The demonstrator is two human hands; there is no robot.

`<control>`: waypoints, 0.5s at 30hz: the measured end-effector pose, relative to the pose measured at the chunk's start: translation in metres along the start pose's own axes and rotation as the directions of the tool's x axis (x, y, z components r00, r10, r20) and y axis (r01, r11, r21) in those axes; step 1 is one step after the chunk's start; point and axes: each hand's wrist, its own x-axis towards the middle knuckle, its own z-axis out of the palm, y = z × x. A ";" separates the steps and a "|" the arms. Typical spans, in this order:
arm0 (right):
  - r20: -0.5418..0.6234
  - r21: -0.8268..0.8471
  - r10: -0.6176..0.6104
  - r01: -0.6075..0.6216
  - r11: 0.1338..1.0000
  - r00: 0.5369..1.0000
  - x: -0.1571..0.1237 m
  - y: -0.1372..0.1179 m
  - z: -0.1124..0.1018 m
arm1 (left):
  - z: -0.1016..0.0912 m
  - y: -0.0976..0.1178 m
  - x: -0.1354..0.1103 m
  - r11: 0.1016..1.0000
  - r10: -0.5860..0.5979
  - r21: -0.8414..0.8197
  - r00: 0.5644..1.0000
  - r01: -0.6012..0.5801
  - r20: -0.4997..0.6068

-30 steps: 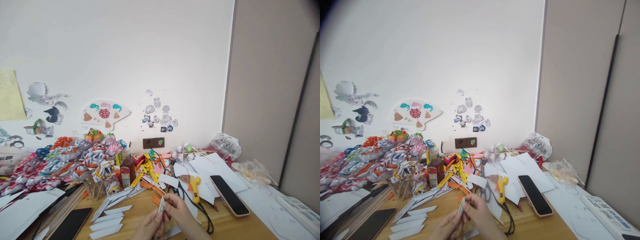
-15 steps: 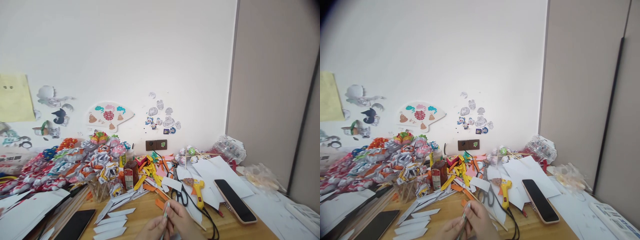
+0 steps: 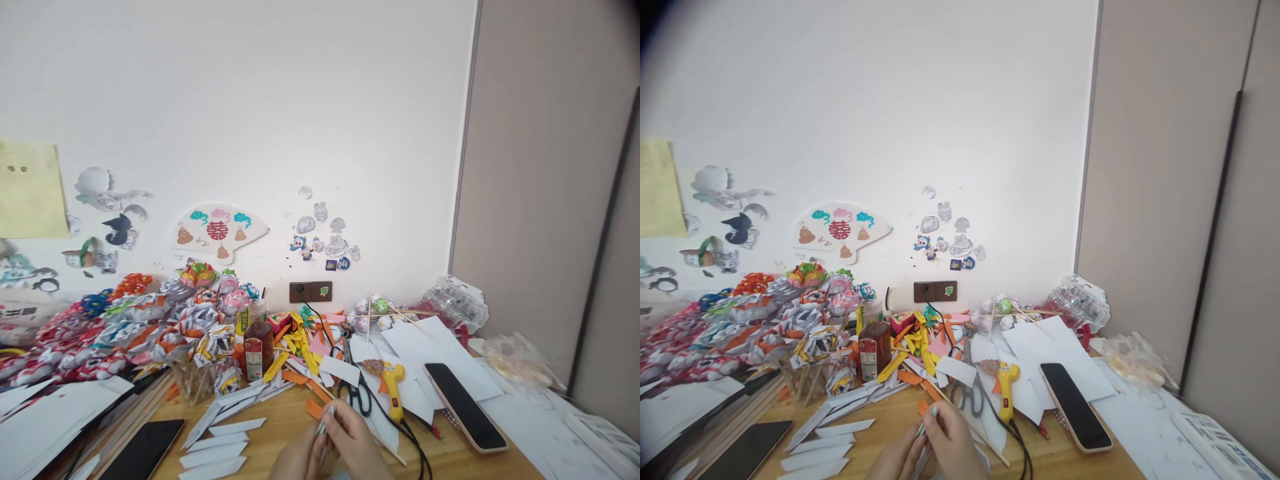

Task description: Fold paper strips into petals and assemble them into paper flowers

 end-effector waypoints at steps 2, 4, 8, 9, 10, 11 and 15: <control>-0.068 -0.147 -0.039 0.029 0.989 0.997 0.005 -0.007 -0.015 | -0.005 0.000 0.003 0.998 -0.059 0.033 0.997 0.060 -0.046; -0.211 -0.453 -0.132 0.023 0.891 0.969 0.008 -0.018 -0.045 | -0.012 -0.002 0.006 0.989 -0.123 0.068 0.988 0.129 -0.091; -0.646 -0.731 -0.135 -0.559 0.392 0.751 -0.001 -0.032 -0.124 | -0.023 -0.007 0.009 0.965 -0.204 0.145 0.974 0.217 -0.101; -0.712 -0.681 -0.123 -0.638 0.359 0.691 -0.007 -0.032 -0.142 | -0.023 -0.009 0.009 0.962 -0.209 0.160 0.974 0.222 -0.091; -0.756 -0.640 -0.105 -0.694 0.330 0.646 -0.014 -0.031 -0.155 | -0.022 -0.010 0.009 0.959 -0.212 0.174 0.974 0.223 -0.079; -0.783 -0.608 -0.083 -0.730 0.313 0.616 -0.020 -0.028 -0.165 | -0.021 -0.010 0.009 0.957 -0.212 0.188 0.975 0.222 -0.069; -0.761 -0.638 -0.092 -0.715 0.287 0.642 -0.026 -0.018 -0.166 | -0.016 -0.008 0.008 0.943 -0.222 0.242 0.974 0.227 -0.048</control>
